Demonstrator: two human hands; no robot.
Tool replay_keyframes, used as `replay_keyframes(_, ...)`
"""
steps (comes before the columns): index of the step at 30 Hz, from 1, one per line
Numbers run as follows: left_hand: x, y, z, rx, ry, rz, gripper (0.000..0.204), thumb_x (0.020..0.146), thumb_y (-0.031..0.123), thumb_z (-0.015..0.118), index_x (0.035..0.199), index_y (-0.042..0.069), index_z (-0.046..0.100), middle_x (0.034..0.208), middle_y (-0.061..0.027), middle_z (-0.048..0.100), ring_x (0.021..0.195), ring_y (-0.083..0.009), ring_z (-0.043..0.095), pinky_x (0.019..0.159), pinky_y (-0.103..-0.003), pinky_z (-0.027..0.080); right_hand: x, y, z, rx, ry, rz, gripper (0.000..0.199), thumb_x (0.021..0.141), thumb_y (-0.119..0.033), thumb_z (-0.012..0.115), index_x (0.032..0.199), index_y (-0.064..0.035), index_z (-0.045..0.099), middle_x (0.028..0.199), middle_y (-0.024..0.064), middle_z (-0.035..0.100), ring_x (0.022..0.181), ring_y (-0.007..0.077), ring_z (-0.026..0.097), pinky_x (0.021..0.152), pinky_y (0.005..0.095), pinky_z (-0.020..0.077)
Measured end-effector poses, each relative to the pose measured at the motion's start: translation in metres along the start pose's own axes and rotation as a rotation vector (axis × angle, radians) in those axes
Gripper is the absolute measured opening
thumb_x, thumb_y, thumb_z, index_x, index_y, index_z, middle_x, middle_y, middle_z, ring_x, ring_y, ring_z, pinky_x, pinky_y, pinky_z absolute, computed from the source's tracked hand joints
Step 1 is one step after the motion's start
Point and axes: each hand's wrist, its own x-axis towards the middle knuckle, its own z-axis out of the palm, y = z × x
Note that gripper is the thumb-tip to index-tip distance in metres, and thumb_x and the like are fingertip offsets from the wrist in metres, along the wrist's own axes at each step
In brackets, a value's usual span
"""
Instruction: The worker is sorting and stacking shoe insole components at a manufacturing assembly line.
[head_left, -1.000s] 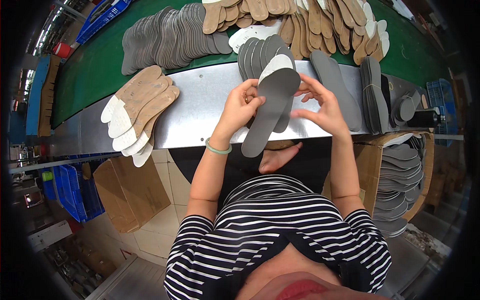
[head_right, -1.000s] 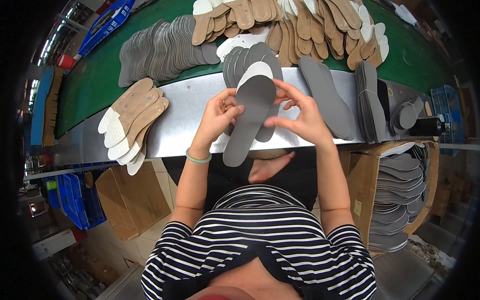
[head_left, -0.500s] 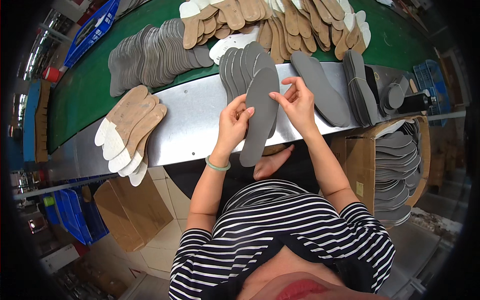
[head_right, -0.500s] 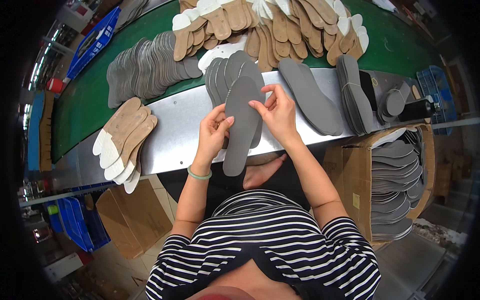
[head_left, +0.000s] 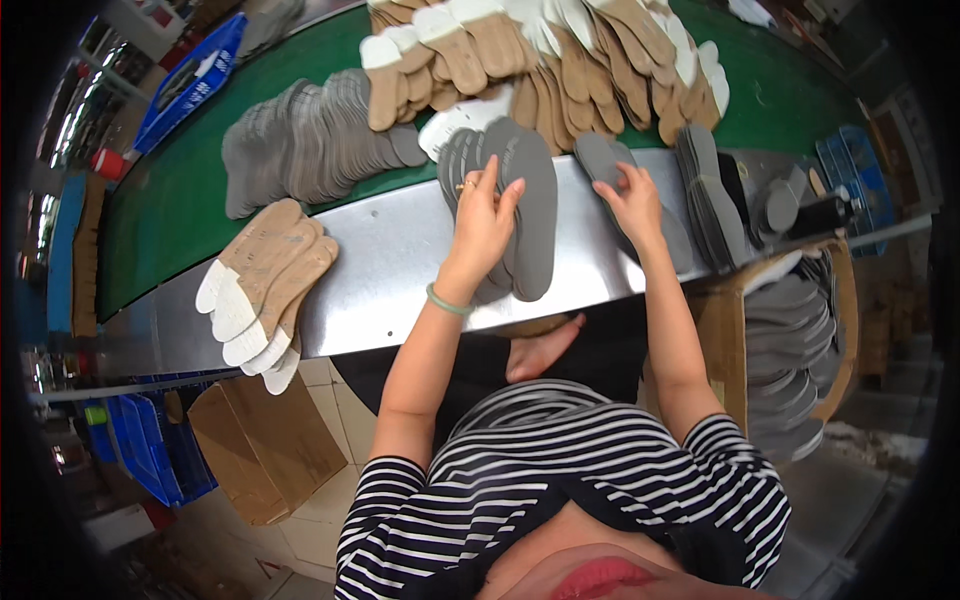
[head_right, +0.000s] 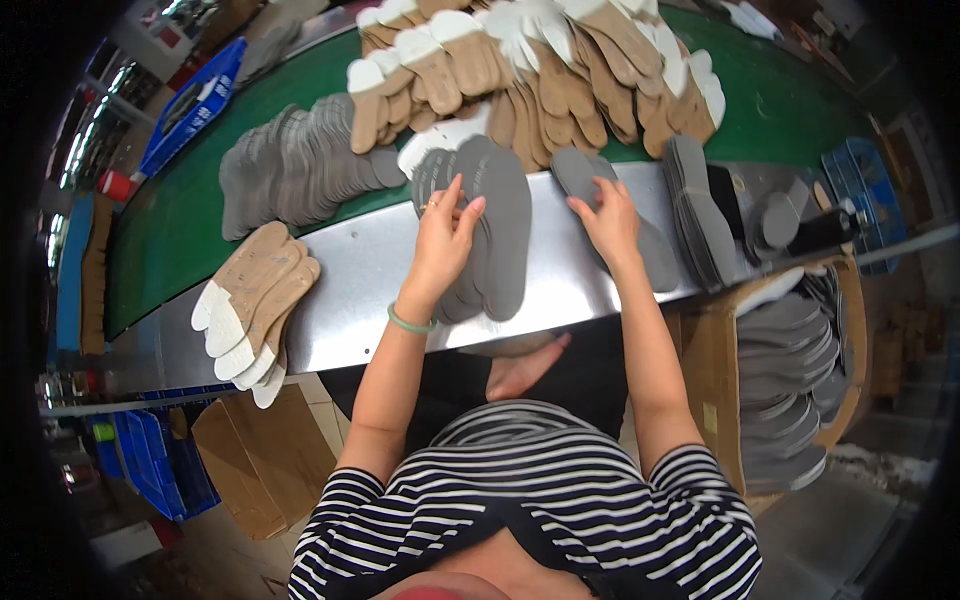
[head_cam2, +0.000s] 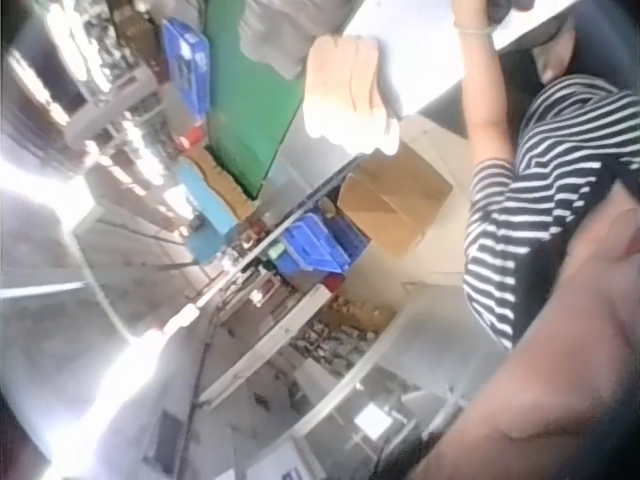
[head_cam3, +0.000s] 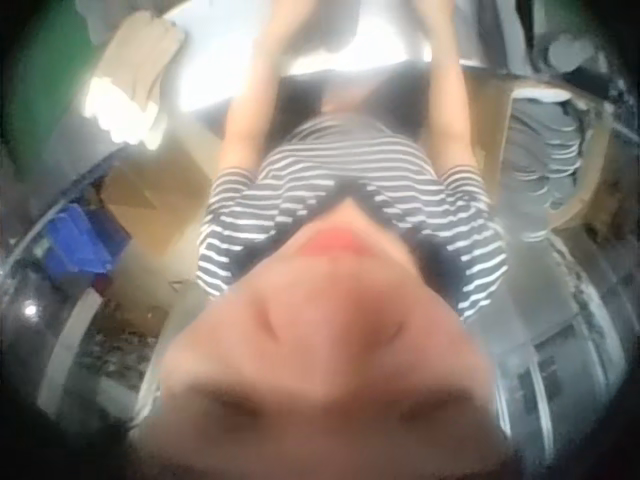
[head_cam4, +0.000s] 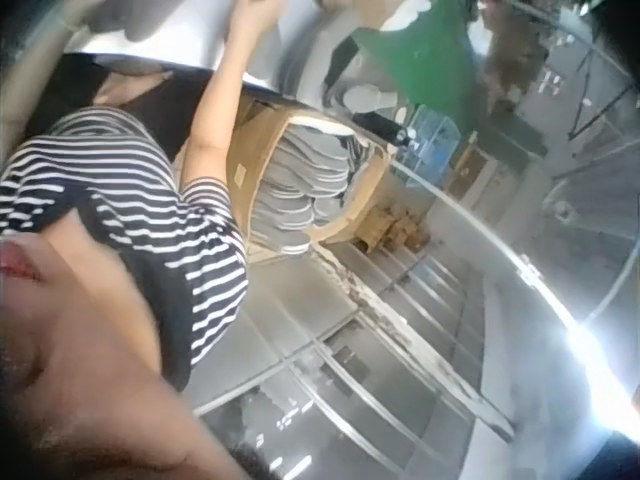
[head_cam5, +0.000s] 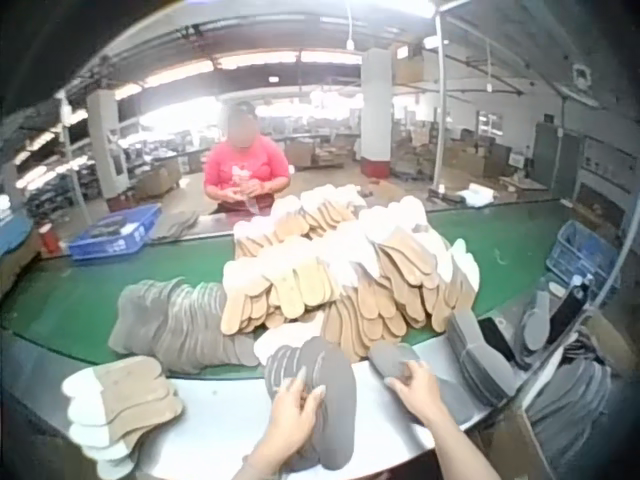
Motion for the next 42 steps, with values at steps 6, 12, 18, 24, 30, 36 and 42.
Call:
replay_keyframes(6, 0.005, -0.033, -0.085, 0.531, 0.292, 0.195, 0.047, 0.087, 0.017, 0.068, 0.129, -0.001, 0.056, 0.125, -0.0216, 0.054, 0.119, -0.0361, 0.049, 0.101, -0.042, 0.041, -0.008, 0.037, 0.006, -0.123, 0.061, -0.072, 0.058, 0.078, -0.041, 0.076, 0.120, -0.0021, 0.063, 0.096, 0.0121, 0.056, 0.083, 0.0297, 0.061, 0.071, 0.0411, 0.0494)
replay_keyframes(12, -0.056, -0.100, -0.194, 1.135, 0.236, -0.264, 0.058, 0.086, 0.026, 0.067, 0.137, 0.004, 0.049, 0.149, -0.0233, 0.035, 0.139, -0.0468, 0.026, 0.112, -0.056, 0.024, -0.004, 0.047, 0.006, 0.167, 0.041, -0.022, 0.041, 0.078, -0.019, 0.079, 0.111, 0.0005, 0.066, 0.079, 0.0049, 0.051, 0.064, 0.0156, 0.050, 0.060, 0.0282, 0.0435)
replay_keyframes(18, -0.062, -0.103, -0.197, 1.162, 0.159, -0.164, 0.057, 0.091, 0.031, 0.060, 0.141, 0.005, 0.046, 0.154, -0.0214, 0.029, 0.141, -0.0456, 0.022, 0.113, -0.059, 0.018, 0.006, 0.084, 0.012, 0.380, 0.052, 0.016, 0.018, 0.082, -0.002, 0.069, 0.099, 0.0019, 0.065, 0.074, 0.0021, 0.049, 0.058, 0.0103, 0.045, 0.056, 0.0249, 0.0397)
replay_keyframes(24, -0.055, -0.111, -0.235, 1.115, 0.338, -0.349, 0.045, 0.091, 0.022, 0.059, 0.133, 0.006, 0.055, 0.150, -0.0214, 0.035, 0.142, -0.0446, 0.022, 0.116, -0.056, 0.017, -0.009, 0.053, -0.027, 0.968, -0.057, 0.252, 0.023, 0.080, 0.001, 0.060, 0.103, 0.0001, 0.062, 0.088, 0.0015, 0.060, 0.071, 0.0103, 0.056, 0.068, 0.0251, 0.0500)
replay_keyframes(30, -0.044, -0.086, -0.232, 1.084, 0.428, -0.152, 0.047, 0.075, 0.005, 0.070, 0.122, 0.005, 0.063, 0.118, -0.0168, 0.055, 0.119, -0.0371, 0.047, 0.112, -0.055, 0.026, -0.028, 0.056, -0.082, 0.876, -0.080, -0.025, 0.018, 0.081, -0.002, 0.070, 0.097, -0.0012, 0.062, 0.093, -0.0007, 0.057, 0.080, 0.0078, 0.055, 0.073, 0.0226, 0.0455)
replay_keyframes(36, -0.040, -0.034, -0.233, 0.995, 0.428, 0.016, 0.029, 0.074, -0.001, 0.068, 0.103, 0.000, 0.066, 0.093, -0.0132, 0.057, 0.097, -0.0311, 0.060, 0.102, -0.049, 0.041, -0.040, 0.029, -0.155, 0.856, 0.227, -0.225, 0.024, 0.086, 0.002, 0.066, 0.107, -0.0041, 0.057, 0.103, 0.0051, 0.064, 0.088, 0.0091, 0.060, 0.078, 0.0213, 0.0454)
replay_keyframes(42, -0.048, 0.086, -0.191, 0.134, 0.589, 0.431, 0.021, 0.092, -0.002, 0.052, 0.113, 0.000, 0.052, 0.111, -0.0199, 0.061, 0.101, -0.0320, 0.064, 0.094, -0.045, 0.051, -0.047, -0.012, -0.170, 0.861, 0.369, -0.137, 0.032, 0.087, 0.006, 0.065, 0.117, -0.0005, 0.058, 0.096, 0.0075, 0.066, 0.091, 0.0144, 0.065, 0.079, 0.0255, 0.0516)
